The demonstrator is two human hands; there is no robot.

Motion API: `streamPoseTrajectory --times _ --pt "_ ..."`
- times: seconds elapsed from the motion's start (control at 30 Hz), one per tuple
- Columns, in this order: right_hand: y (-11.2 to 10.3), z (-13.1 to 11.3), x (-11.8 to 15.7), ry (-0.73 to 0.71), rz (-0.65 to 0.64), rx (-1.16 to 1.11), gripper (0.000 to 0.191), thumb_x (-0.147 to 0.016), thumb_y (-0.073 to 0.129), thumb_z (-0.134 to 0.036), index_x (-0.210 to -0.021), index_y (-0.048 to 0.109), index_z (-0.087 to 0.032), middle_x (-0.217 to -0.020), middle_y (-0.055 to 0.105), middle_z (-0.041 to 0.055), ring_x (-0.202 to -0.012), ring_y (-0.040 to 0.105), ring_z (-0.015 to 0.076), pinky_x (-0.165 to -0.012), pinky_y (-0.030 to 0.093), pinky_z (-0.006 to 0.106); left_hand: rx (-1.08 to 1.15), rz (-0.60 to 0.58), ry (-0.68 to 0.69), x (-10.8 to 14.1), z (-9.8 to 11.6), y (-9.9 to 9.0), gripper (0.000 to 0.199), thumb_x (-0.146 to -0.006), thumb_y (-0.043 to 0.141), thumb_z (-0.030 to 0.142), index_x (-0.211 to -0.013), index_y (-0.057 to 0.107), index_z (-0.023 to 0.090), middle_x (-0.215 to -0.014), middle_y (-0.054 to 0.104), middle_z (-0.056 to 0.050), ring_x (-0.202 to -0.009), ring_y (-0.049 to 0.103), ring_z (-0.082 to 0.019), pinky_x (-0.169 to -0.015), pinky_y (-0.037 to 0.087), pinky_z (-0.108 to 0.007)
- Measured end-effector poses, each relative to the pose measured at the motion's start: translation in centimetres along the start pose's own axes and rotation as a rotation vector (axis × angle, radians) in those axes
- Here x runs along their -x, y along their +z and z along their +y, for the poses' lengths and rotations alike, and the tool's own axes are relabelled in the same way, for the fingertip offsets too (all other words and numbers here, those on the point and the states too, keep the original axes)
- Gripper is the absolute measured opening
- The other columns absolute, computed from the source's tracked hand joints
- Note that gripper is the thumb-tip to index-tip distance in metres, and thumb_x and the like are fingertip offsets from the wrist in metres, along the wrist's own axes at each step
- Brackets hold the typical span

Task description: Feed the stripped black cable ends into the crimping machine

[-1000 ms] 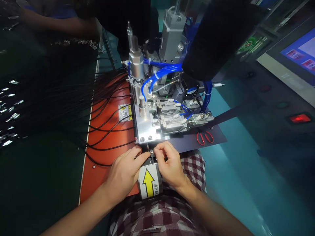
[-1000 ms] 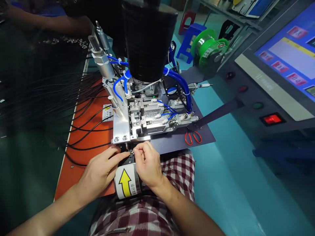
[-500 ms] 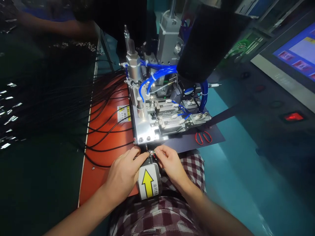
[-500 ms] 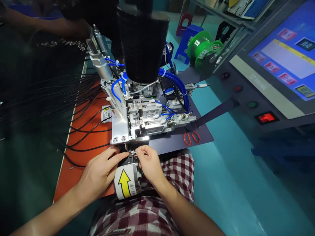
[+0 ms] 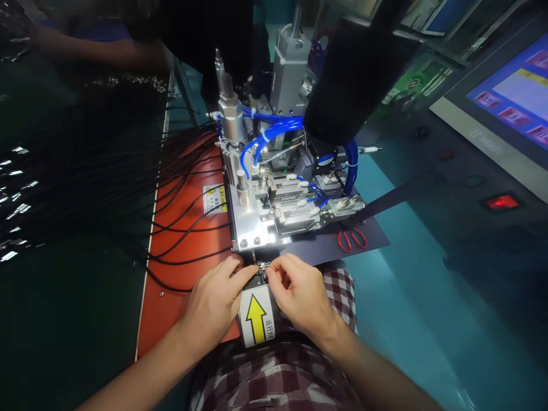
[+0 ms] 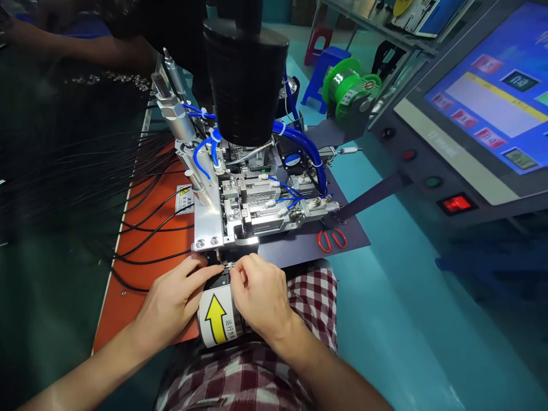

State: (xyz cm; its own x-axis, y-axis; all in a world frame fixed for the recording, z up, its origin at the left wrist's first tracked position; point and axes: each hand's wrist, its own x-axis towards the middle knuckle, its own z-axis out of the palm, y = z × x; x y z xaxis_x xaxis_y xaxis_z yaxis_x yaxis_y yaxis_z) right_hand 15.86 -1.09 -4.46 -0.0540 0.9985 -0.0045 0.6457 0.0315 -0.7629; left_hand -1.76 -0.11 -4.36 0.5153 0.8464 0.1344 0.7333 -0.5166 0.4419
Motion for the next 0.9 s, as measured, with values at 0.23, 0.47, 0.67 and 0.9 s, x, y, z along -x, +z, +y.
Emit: streamPoseTrajectory --times 0.23,0.47,0.67,0.9 --pt "1.4 2.1 -0.6 0.311 -0.179 -0.597 0.020 -0.082 0.053 -0.033 -0.069 0.051 -0.018 -0.055 0.043 -0.0045 -0.048 0.037 0.0100 -0.046 0.029 0.023 0.013 -0.009 -0.008 0.0 0.1 -0.1 0.032 -0.085 0.042 0.010 -0.106 0.064 0.016 -0.086 0.056 -0.008 -0.074 0.060 -0.021 -0.060 0.051 -0.031" --pt "2.0 2.9 -0.7 0.333 -0.187 -0.840 0.026 -0.084 0.052 -0.040 -0.072 0.053 -0.017 -0.062 0.049 -0.0033 -0.048 0.045 0.0092 -0.048 0.033 0.023 0.109 -0.012 -0.034 -0.2 0.0 0.0 0.031 -0.086 0.042 0.009 -0.107 0.063 0.019 -0.089 0.057 -0.007 -0.076 0.059 -0.019 -0.063 0.050 -0.029" --pt "2.6 2.4 -0.8 0.338 -0.140 -0.844 0.022 -0.082 0.057 -0.036 -0.071 0.050 -0.018 -0.051 0.046 -0.0065 -0.046 0.042 0.0092 -0.046 0.032 0.022 0.139 -0.024 -0.033 -0.4 0.0 -0.1 0.030 -0.084 0.044 0.007 -0.106 0.062 0.018 -0.092 0.059 -0.006 -0.079 0.059 -0.020 -0.067 0.050 -0.030" --pt "2.5 2.1 -0.9 0.348 -0.139 -0.874 0.021 -0.082 0.056 -0.036 -0.072 0.049 -0.018 -0.049 0.047 -0.0072 -0.045 0.040 0.0089 -0.047 0.031 0.022 0.136 -0.039 -0.060 -0.3 0.1 -0.1 0.032 -0.083 0.043 0.005 -0.105 0.062 0.018 -0.091 0.059 -0.006 -0.080 0.059 -0.019 -0.067 0.049 -0.029"
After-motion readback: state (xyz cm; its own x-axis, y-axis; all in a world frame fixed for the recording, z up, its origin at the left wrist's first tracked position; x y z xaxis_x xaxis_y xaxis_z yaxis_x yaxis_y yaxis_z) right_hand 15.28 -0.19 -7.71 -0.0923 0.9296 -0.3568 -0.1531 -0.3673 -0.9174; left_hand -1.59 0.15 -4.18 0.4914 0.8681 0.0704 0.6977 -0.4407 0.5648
